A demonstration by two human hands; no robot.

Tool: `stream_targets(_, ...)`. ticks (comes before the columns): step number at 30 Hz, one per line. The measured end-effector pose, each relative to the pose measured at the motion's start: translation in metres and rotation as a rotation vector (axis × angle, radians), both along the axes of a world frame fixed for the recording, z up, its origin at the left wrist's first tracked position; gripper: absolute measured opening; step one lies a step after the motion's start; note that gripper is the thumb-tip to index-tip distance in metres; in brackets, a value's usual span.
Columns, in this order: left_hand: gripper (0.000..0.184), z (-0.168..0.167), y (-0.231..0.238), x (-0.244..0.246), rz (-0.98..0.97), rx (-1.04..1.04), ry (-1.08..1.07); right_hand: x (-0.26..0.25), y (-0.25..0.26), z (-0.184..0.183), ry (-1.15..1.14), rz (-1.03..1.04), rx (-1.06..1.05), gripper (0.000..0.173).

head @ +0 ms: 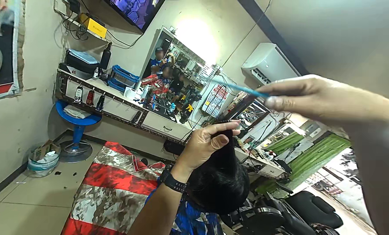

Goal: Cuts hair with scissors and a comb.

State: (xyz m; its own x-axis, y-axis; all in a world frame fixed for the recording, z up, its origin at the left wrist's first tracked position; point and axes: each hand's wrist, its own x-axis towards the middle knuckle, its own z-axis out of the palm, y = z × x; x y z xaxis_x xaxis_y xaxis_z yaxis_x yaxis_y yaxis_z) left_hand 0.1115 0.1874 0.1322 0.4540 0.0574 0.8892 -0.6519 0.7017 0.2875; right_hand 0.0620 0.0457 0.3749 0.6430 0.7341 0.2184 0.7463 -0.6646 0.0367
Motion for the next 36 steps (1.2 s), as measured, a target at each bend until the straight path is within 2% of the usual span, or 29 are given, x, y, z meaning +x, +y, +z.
stream_targets(1, 0.076, -0.001, 0.0, 0.0, -0.017, -0.008, 0.023, -0.003, -0.005, -0.011, -0.081, 0.037, -0.04, 0.027)
stream_targets(4, 0.079, -0.003, 0.0, 0.001, -0.031, -0.01, 0.08, -0.007, -0.028, -0.055, -0.262, 0.044, -0.181, 0.041)
stream_targets(6, 0.074, 0.002, -0.002, -0.002, -0.054, 0.03, 0.099, -0.007, -0.053, -0.076, -0.231, -0.018, -0.104, 0.048)
stream_targets(8, 0.069, 0.004, -0.005, -0.001, -0.046, 0.036, 0.102, -0.003, -0.094, -0.08, -0.068, -0.069, 0.238, 0.04)
stream_targets(10, 0.066, 0.003, -0.005, 0.002, -0.007, 0.052, 0.077, 0.004, -0.147, -0.088, 0.119, -0.048, 0.846, 0.03)
stream_targets(11, 0.066, 0.003, -0.004, 0.001, 0.016, 0.067, 0.068, 0.009, -0.173, -0.1, 0.188, -0.007, 1.141, 0.03)
stream_targets(13, 0.064, 0.004, -0.002, -0.001, 0.046, 0.105, 0.043, 0.015, -0.219, -0.14, 0.336, 0.112, 1.565, 0.035)
stream_targets(14, 0.062, 0.006, -0.001, -0.003, 0.043, 0.12, 0.017, 0.016, -0.235, -0.164, 0.385, 0.095, 1.699, 0.036)
stream_targets(16, 0.058, 0.007, -0.001, -0.006, 0.023, 0.147, -0.024, 0.018, -0.25, -0.211, 0.413, -0.103, 1.798, 0.033)
stream_targets(18, 0.056, 0.006, -0.001, -0.007, 0.006, 0.21, -0.047, 0.02, -0.252, -0.241, 0.376, -0.299, 1.726, 0.028)
stream_targets(20, 0.054, 0.005, -0.002, -0.009, 0.014, 0.261, -0.058, 0.017, -0.254, -0.243, 0.337, -0.439, 1.443, 0.021)
stream_targets(22, 0.052, 0.005, -0.001, -0.012, 0.021, 0.311, -0.053, 0.008, -0.255, -0.219, 0.299, -0.511, 1.037, 0.033)
stream_targets(24, 0.05, 0.004, 0.001, -0.014, 0.019, 0.355, -0.05, -0.002, -0.248, -0.179, 0.3, -0.527, 0.654, 0.042)
stream_targets(26, 0.049, 0.001, 0.002, -0.014, 0.034, 0.409, -0.058, -0.013, -0.236, -0.136, 0.386, -0.478, 0.364, 0.046)
stream_targets(29, 0.048, -0.002, 0.004, -0.013, 0.098, 0.48, -0.085, -0.024, -0.211, -0.091, 0.45, -0.373, 0.106, 0.049)
stream_targets(33, 0.049, -0.003, 0.005, -0.016, 0.156, 0.549, -0.115, -0.032, -0.169, -0.057, 0.497, -0.343, -0.085, 0.029)
stream_targets(36, 0.049, -0.003, 0.004, -0.018, 0.183, 0.576, -0.138, -0.036, -0.145, -0.045, 0.505, -0.308, -0.193, 0.037)
